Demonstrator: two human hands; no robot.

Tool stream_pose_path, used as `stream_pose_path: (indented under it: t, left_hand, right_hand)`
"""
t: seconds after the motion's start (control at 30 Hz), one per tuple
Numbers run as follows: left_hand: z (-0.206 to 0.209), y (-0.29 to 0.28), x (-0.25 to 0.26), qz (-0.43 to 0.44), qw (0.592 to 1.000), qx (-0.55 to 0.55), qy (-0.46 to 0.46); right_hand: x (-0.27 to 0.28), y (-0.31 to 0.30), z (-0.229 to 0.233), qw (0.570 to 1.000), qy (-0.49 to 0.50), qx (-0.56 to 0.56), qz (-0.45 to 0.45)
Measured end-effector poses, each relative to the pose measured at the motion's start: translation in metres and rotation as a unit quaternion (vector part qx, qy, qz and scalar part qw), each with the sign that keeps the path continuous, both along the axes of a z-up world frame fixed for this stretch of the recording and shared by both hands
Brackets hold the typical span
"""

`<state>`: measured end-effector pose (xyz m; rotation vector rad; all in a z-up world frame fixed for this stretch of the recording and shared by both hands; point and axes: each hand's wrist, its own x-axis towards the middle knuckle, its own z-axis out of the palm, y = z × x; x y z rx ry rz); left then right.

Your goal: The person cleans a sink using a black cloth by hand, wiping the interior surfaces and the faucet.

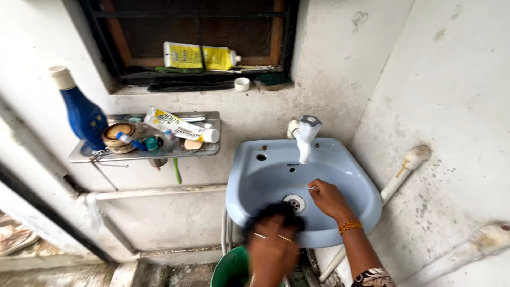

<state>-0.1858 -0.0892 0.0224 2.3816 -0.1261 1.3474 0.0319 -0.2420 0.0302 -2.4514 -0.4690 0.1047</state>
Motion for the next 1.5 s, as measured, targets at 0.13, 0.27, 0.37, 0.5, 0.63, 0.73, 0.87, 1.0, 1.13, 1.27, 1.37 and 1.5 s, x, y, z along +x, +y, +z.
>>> stream_pose_path:
  t: [0.13, 0.27, 0.37, 0.5, 0.63, 0.73, 0.87, 1.0, 1.13, 1.27, 1.37, 1.5]
  left_hand:
    - [0.0, -0.067, 0.001, -0.066, 0.997, 0.041, -0.001]
    - [0.008, -0.05, 0.003, -0.095, 0.994, 0.061, 0.004]
    - [0.014, 0.001, 0.0, -0.157, 0.986, 0.041, 0.045]
    - [0.03, 0.056, 0.01, -0.051, 0.996, -0.023, 0.069]
    - [0.046, 0.086, 0.035, 0.046, 0.995, -0.047, 0.077]
    - [0.048, 0.102, 0.066, 0.045, 0.993, -0.03, 0.109]
    - [0.048, 0.12, 0.124, 0.055, 0.984, -0.004, 0.167]
    - [0.051, 0.13, 0.178, 0.063, 0.981, 0.01, 0.185]
    - [0.054, 0.134, 0.198, 0.07, 0.978, 0.026, 0.196]
    - [0.055, 0.129, 0.184, 0.077, 0.968, 0.01, 0.237]
    - [0.048, 0.121, 0.149, 0.099, 0.979, 0.04, 0.176]
    - [0.041, 0.102, 0.085, 0.11, 0.98, 0.06, 0.155]
  right_hand:
    - [0.018, -0.002, -0.014, 1.0, -0.019, -0.004, 0.024]
    - [0.018, -0.004, -0.012, 0.999, -0.015, -0.002, 0.028]
    - [0.004, -0.004, -0.005, 0.999, -0.029, 0.01, 0.019]
    - [-0.004, 0.001, 0.007, 1.0, 0.014, 0.002, 0.0]
    - [-0.008, 0.005, 0.016, 0.999, 0.054, 0.002, -0.003]
    - [-0.01, 0.007, 0.022, 0.998, 0.061, -0.011, -0.014]
    - [-0.015, 0.007, 0.027, 0.997, 0.074, -0.01, -0.019]
    - [-0.022, 0.009, 0.039, 0.997, 0.068, -0.028, -0.001]
    - [-0.022, 0.007, 0.04, 0.995, 0.09, -0.038, -0.005]
    - [-0.012, 0.005, 0.024, 0.997, 0.059, -0.039, 0.009]
    - [-0.009, 0.001, 0.014, 0.998, 0.041, -0.037, 0.026]
    - [-0.009, 0.005, 0.015, 0.999, 0.041, -0.024, 0.026]
